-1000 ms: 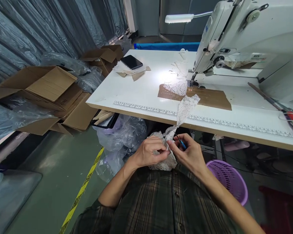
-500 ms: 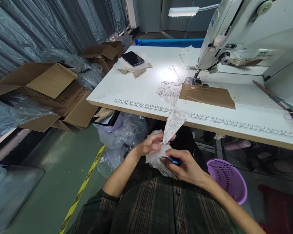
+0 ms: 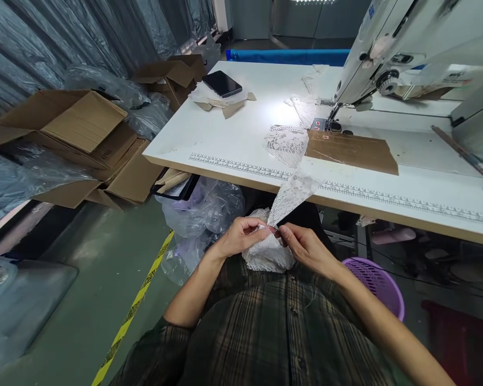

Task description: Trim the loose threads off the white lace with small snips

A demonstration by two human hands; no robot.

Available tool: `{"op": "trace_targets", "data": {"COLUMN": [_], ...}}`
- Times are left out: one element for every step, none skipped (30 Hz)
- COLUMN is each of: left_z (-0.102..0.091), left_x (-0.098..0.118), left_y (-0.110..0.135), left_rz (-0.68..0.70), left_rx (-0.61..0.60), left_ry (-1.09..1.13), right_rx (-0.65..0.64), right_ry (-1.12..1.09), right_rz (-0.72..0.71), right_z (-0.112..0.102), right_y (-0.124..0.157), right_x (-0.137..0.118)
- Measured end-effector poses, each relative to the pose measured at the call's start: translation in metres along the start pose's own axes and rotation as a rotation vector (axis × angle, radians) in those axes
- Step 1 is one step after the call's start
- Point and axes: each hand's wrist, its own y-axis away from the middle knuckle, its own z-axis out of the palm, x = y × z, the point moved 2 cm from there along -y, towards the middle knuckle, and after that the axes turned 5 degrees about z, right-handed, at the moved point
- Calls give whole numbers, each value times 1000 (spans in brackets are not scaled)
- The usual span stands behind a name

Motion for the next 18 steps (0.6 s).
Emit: {"op": "trace_targets", "data": {"left_z": [0, -1, -1, -1, -1, -1, -1, -1, -1, -1, 0, 0, 0, 0, 0, 0, 0, -1], "left_x": [0, 0, 0, 1, 1, 1, 1, 1, 0, 0, 0, -1, -2, -3, -4, -6, -8, -11], "left_y": [0, 1, 1, 1, 1, 1, 1, 1, 0, 0, 0, 0, 0, 0, 1, 1, 0, -1], "left_rz": [-2, -4, -6, -7, -7, -6, -5, -4, -5, -9, -14, -22, -26, -27, -28, -28, -27, -22], "left_rx": [11, 19, 24, 27, 27, 27, 27, 26, 26, 25, 25, 26, 27, 26, 22, 16, 11, 8], "left_ry": [-10, -17, -20, -23, -25, -27, -26, -21, -12, 1, 15, 31, 48, 63, 72, 72, 58, 27], "right_rx": [0, 2, 6, 10, 15, 19, 24, 31, 43, 59, 73, 73, 54, 16, -37, -90, -134, -158], "right_ry": [14, 32, 51, 70, 87, 100, 107, 110, 111, 105, 87, 52, 0, -64, -131, -186, -223, -237], "right_rz": [-19, -37, -51, -64, -75, -82, -85, -80, -65, -42, -17, 4, 20, 33, 41, 48, 54, 64], "right_z": [1, 1, 1, 2, 2, 2, 3, 3, 4, 5, 6, 7, 9, 11, 14, 16, 18, 19], "right_y": [-2, -4, -6, -7, -9, -10, -12, -13, -14, -15, -15, -15, -14, -12, -9, -6, -3, 0], "right_x": [-2, -3, -5, -6, -7, -8, -8, -7, -6, -5, -4, -2, 0, 2, 5, 7, 10, 13]}}
